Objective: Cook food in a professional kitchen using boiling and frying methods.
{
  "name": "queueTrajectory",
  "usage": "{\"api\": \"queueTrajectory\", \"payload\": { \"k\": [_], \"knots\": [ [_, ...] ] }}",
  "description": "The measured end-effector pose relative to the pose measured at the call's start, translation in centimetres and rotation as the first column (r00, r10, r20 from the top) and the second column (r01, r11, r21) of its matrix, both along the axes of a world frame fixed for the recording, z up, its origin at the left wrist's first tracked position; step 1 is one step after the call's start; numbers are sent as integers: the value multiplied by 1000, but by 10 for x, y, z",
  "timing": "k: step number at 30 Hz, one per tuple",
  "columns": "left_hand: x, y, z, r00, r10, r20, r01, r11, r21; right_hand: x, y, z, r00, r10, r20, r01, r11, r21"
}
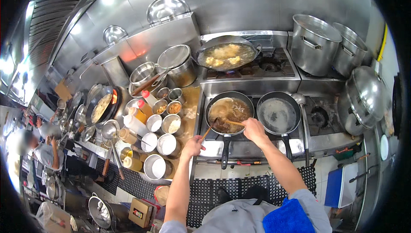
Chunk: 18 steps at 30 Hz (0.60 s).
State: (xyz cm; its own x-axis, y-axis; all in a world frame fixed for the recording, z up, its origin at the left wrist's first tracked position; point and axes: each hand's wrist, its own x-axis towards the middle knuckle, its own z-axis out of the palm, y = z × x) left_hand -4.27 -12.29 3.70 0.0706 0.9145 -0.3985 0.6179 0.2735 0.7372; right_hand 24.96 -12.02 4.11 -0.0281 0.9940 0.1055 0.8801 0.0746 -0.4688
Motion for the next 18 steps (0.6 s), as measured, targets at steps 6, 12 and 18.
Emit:
{"api": "queueTrajectory", "payload": {
  "k": [6,12,18],
  "knots": [
    [-8,8,-20,915,-54,-399,171,950,263,16,10,-21,994,29,105,-15,992,-128],
    [17,20,1,850,10,-527,124,968,220,54,19,34,980,32,197,-38,999,27],
    [42,63,-34,766,19,-642,185,951,249,36,49,2,946,259,194,-254,966,-50]
  ]
}}
